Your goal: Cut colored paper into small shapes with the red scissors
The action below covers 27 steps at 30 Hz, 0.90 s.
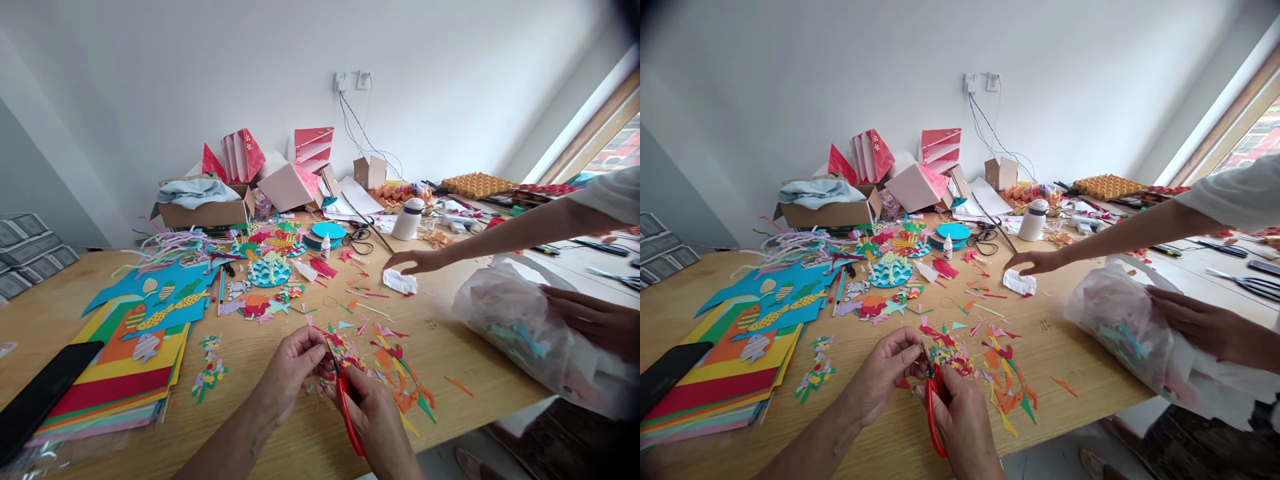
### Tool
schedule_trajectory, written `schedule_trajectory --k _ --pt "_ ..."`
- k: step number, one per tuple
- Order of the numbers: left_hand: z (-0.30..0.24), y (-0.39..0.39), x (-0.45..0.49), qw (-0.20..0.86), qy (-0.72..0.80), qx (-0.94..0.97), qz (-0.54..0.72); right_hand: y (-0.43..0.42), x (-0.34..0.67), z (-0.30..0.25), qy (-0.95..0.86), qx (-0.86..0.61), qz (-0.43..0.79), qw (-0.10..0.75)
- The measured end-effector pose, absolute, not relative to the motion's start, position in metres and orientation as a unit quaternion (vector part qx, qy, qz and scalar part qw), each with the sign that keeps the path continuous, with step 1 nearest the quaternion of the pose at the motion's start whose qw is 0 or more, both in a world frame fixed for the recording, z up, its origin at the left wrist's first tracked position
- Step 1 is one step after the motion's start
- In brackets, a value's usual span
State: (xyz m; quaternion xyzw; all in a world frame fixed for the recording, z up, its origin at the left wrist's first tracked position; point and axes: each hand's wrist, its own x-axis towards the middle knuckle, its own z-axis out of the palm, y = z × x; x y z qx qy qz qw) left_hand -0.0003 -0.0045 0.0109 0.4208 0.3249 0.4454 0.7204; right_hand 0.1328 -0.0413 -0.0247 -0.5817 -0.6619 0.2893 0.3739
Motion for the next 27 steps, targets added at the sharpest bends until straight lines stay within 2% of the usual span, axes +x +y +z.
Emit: schedule_trajectory --k 4,9,14,19,27 --pt "0.009 -0.002 -0.002 0.705 0.343 0.437 0.44 -0.037 0.138 -0.029 -0.643 -0.584 0.322 0.377" --pt "0.008 0.0 0.0 0.669 0.371 0.463 0.447 -0.031 0.135 -0.017 -0.55 -0.537 0.422 0.481" --pt "-0.001 0.003 0.001 0.607 0.404 0.519 0.446 -0.024 0.124 -0.005 -0.496 -0.496 0.456 0.547" --pt "-0.01 0.003 0.001 0.55 0.432 0.554 0.451 -0.021 0.118 -0.01 -0.491 -0.492 0.449 0.562" --pt "-0.003 0.002 0.002 0.598 0.427 0.523 0.431 -0.022 0.121 -0.011 -0.524 -0.488 0.434 0.546"
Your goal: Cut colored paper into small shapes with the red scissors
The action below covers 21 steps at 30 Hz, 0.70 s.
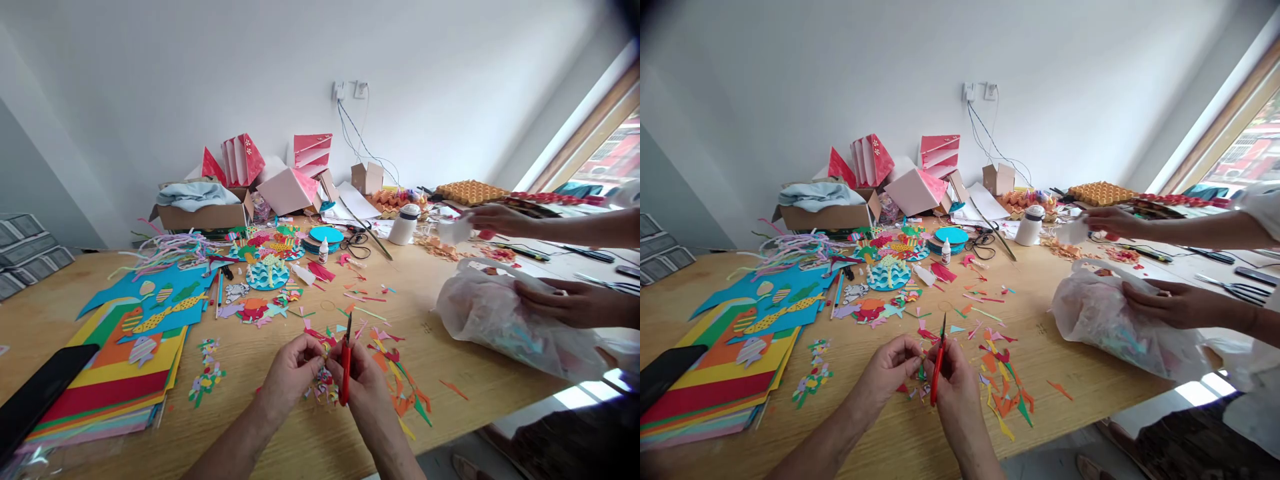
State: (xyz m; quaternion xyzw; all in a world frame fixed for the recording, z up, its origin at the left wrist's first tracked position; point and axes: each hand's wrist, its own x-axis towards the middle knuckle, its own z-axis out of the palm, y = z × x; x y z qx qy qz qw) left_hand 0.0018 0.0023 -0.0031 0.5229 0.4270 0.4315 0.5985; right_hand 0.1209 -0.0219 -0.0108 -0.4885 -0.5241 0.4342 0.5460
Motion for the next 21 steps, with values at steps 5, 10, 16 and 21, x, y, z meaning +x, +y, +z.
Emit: schedule_trajectory --k 5,10,16,21 --pt "-0.003 0.004 -0.001 0.61 0.406 0.544 0.409 -0.02 0.129 -0.003 -0.594 -0.532 0.38 0.469" --pt "0.01 0.005 -0.009 0.525 0.397 0.679 0.325 -0.016 0.138 0.012 -0.688 -0.552 0.301 0.361" --pt "0.02 0.008 -0.011 0.407 0.428 0.755 0.286 -0.013 0.138 0.028 -0.734 -0.553 0.251 0.303" --pt "0.01 0.011 -0.009 0.506 0.403 0.669 0.365 -0.015 0.137 0.02 -0.656 -0.549 0.33 0.398"
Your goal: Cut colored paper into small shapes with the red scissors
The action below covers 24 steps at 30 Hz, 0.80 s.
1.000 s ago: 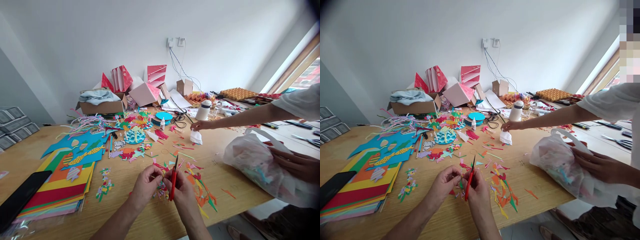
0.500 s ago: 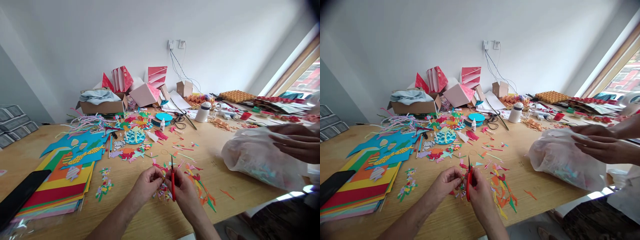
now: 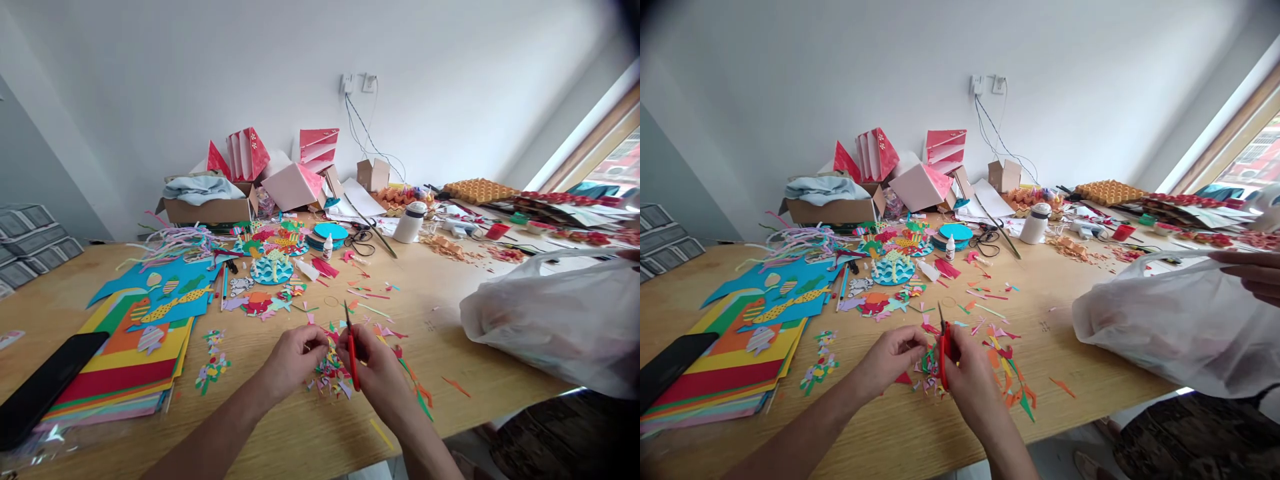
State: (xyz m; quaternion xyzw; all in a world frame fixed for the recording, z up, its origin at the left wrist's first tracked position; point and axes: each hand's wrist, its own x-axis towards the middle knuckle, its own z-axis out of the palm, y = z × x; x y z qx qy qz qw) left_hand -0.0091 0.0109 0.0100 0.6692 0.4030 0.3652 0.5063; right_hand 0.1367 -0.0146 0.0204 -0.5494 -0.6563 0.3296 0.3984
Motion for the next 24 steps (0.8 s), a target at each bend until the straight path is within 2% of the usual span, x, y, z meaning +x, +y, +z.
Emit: schedule_trajectory --k 3,6,16,21,24 --pt "0.004 0.012 -0.007 0.59 0.378 0.589 0.403 -0.016 0.134 0.013 -0.593 -0.531 0.395 0.459" --pt "0.004 0.01 -0.004 0.597 0.381 0.576 0.407 -0.017 0.132 0.009 -0.573 -0.511 0.425 0.48" --pt "0.004 0.004 -0.004 0.532 0.428 0.63 0.369 -0.015 0.132 0.01 -0.63 -0.539 0.362 0.426" --pt "0.008 0.004 -0.007 0.591 0.401 0.571 0.405 -0.017 0.131 0.005 -0.584 -0.527 0.385 0.483" --pt "0.01 0.002 -0.008 0.625 0.401 0.514 0.429 -0.024 0.132 0.0 -0.595 -0.541 0.363 0.471"
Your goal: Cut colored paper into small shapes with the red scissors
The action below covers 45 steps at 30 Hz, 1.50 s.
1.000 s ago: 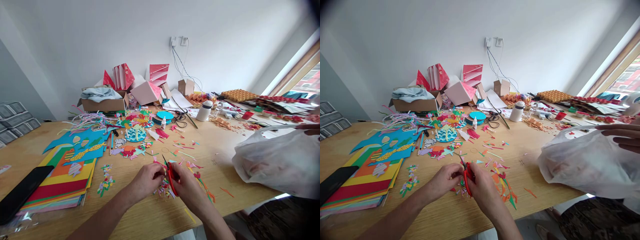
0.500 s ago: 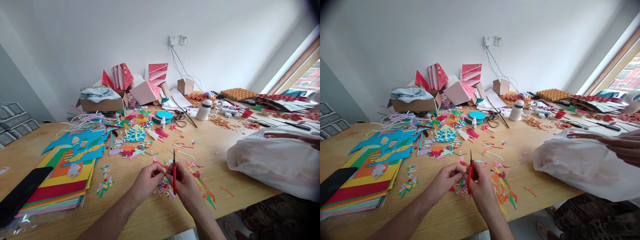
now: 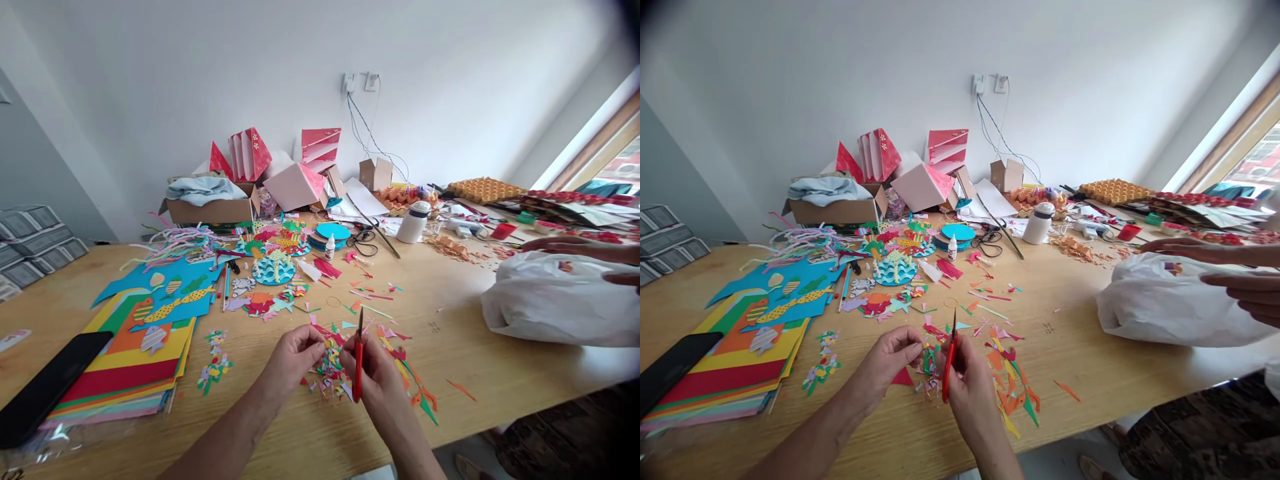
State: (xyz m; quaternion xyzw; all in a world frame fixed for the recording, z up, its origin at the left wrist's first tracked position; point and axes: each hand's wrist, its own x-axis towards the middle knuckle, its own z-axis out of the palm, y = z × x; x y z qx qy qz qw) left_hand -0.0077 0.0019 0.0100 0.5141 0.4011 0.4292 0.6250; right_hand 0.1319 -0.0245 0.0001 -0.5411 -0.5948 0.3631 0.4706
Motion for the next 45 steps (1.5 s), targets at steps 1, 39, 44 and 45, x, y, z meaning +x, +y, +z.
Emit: schedule_trajectory --k 1,39,44,45 --pt "0.01 0.001 -0.008 0.626 0.404 0.505 0.435 -0.028 0.132 -0.002 -0.608 -0.546 0.351 0.457" --pt "0.019 -0.007 -0.01 0.687 0.353 0.476 0.42 -0.043 0.139 -0.018 -0.768 -0.573 0.114 0.261" --pt "0.019 -0.004 -0.013 0.705 0.343 0.48 0.394 -0.044 0.142 -0.018 -0.772 -0.572 0.095 0.26" --pt "0.019 -0.003 -0.014 0.708 0.341 0.481 0.389 -0.044 0.143 -0.018 -0.774 -0.572 0.087 0.257"
